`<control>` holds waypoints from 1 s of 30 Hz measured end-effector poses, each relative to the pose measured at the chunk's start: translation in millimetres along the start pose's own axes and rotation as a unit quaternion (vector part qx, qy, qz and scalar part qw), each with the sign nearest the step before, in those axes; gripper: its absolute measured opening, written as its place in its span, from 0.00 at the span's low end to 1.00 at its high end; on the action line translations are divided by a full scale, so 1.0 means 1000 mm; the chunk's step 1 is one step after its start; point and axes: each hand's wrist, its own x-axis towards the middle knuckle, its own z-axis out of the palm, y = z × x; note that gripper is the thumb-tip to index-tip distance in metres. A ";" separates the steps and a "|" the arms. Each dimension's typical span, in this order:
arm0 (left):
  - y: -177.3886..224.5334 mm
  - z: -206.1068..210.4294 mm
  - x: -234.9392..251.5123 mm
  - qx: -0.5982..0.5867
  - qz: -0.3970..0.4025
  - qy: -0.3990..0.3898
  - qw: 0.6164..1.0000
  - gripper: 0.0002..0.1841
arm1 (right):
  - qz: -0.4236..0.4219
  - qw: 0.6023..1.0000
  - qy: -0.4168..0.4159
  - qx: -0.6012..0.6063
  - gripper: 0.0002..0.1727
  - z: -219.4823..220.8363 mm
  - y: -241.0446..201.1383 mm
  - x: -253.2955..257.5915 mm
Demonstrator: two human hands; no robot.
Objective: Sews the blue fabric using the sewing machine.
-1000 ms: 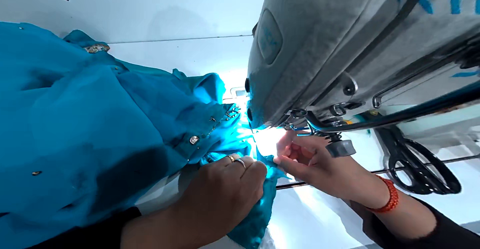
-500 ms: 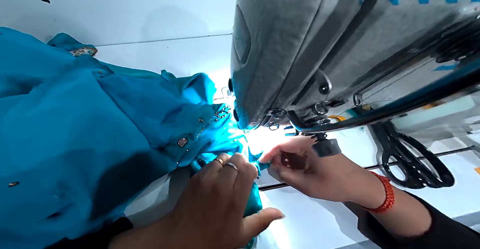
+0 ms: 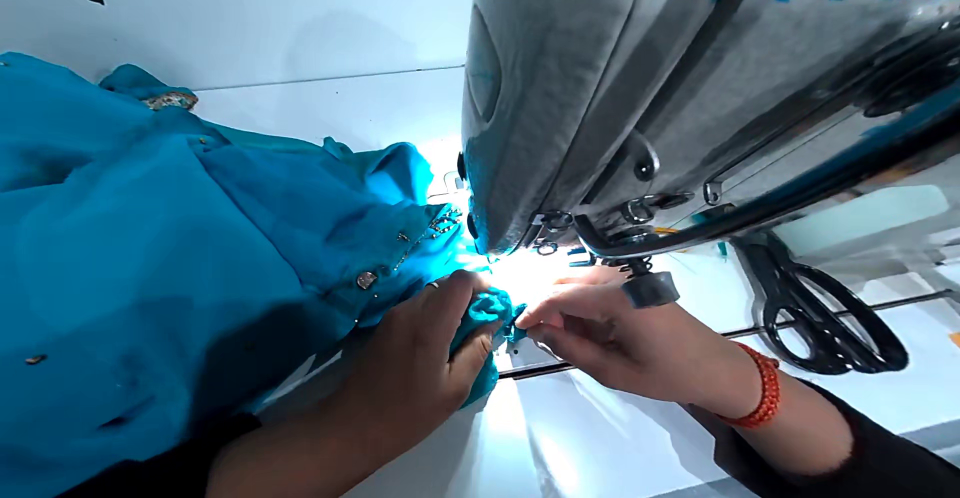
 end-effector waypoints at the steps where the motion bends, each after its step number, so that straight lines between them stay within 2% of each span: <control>1: 0.001 0.001 0.000 0.007 -0.003 0.006 1.000 0.11 | 0.004 1.000 0.008 -0.004 0.08 0.002 0.000 0.000; 5: 0.002 0.001 0.000 -0.007 0.000 0.010 1.000 0.11 | 0.067 0.997 0.035 0.000 0.06 0.009 -0.003 0.001; 9: 0.003 0.000 -0.001 -0.001 0.068 0.008 0.998 0.13 | 0.126 0.991 0.048 0.026 0.05 0.011 -0.008 0.002; 15: 0.004 0.005 -0.004 0.046 0.126 0.013 0.991 0.12 | 0.148 0.988 0.043 0.026 0.03 0.011 -0.010 0.002; 20: 0.004 0.003 -0.004 0.050 0.111 -0.003 0.993 0.11 | 0.150 0.986 0.031 0.058 0.03 0.005 -0.010 0.001; 25: 0.004 0.005 -0.004 0.048 0.098 -0.010 0.994 0.11 | 0.187 0.979 0.027 0.077 0.03 0.004 -0.011 0.002; 30: 0.008 0.007 -0.007 0.117 0.202 -0.007 0.972 0.08 | 0.261 0.958 0.020 0.116 0.05 0.000 -0.013 0.003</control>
